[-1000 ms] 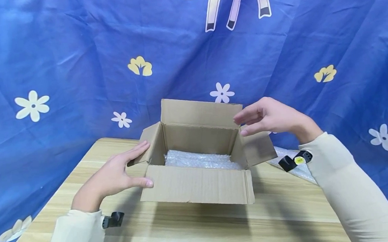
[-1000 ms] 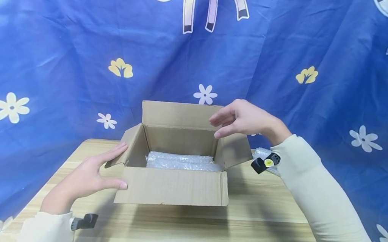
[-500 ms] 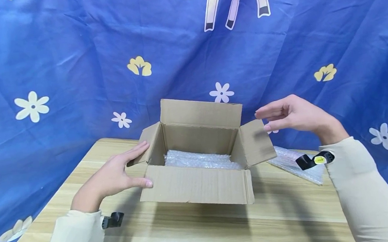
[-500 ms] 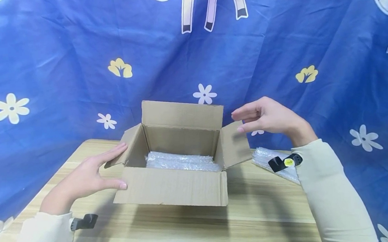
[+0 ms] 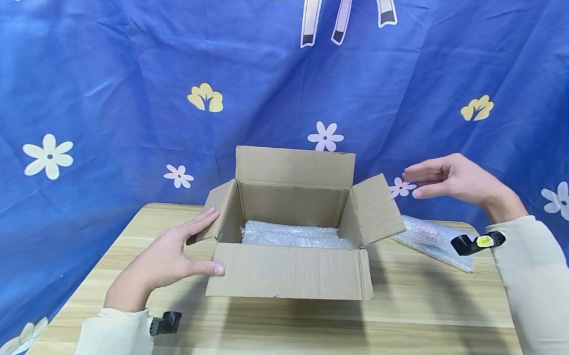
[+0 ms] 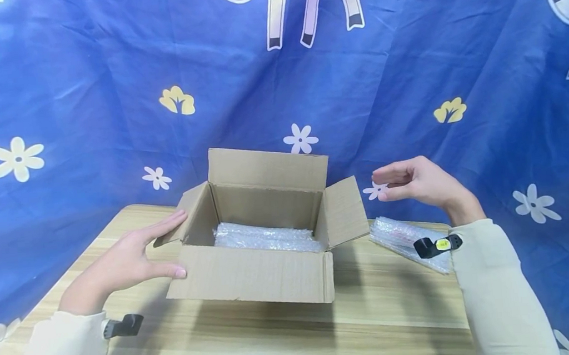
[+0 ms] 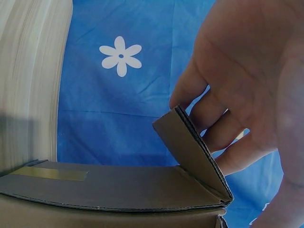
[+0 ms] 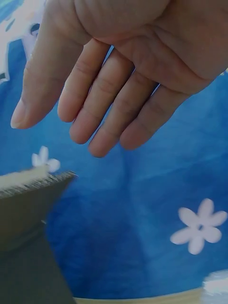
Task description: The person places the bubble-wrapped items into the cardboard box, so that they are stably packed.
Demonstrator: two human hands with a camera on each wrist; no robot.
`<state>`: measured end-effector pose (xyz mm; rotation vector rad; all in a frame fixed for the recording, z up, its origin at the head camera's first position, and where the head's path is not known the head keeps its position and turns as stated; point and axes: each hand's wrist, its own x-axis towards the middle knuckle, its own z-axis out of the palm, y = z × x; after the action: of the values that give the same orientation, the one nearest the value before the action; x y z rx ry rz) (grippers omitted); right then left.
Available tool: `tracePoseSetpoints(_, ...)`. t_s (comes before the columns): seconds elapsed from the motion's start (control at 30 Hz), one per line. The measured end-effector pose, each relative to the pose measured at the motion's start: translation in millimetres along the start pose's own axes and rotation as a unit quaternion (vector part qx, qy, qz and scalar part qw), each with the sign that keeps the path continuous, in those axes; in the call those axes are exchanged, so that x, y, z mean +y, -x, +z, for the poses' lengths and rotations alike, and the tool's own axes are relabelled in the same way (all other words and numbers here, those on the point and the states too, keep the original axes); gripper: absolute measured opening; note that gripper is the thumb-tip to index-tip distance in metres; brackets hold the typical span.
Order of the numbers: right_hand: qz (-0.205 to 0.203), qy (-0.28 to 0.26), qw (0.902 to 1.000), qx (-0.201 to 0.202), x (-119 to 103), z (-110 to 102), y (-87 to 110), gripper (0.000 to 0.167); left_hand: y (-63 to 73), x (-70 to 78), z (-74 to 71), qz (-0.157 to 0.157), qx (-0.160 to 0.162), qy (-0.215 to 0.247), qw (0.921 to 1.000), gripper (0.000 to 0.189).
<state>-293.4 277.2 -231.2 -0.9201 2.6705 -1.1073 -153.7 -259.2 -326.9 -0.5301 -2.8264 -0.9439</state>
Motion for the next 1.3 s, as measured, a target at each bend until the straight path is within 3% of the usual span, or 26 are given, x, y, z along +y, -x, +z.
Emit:
tracePoseSetpoints(0.23, 0.040, -0.020, 0.9990, -0.001, 35.2, 1.4, 11.1, 0.055, -0.1, 0.7, 0.1, 0.000, 0.000, 0.001, 1.0000, 0.112)
tracePoseSetpoints(0.5, 0.072, -0.042, 0.9965, 0.009, 61.1, 4.6, 21.9, 0.057, 0.1, 0.0, -0.3, -0.001, 0.000, 0.000, 1.0000, 0.112)
tracePoseSetpoints(0.83, 0.128, -0.006, 0.9916, 0.013, 91.8, 8.2, 35.3, 0.066, 0.0, 0.1, 0.6, 0.003, 0.001, 0.000, 1.0000, 0.112)
tracePoseSetpoints(1.1, 0.164, -0.015, 0.9862, 0.012, 120.8, 12.8, 50.7, 0.067, -1.2, 0.6, 0.6, 0.002, -0.002, -0.001, 1.0000, 0.111)
tracePoseSetpoints(1.3, 0.184, -0.030, 0.9822, 0.017, 135.9, 16.0, 50.6, 0.072, -0.6, 0.4, 0.6, 0.002, 0.001, -0.003, 1.0000, 0.111)
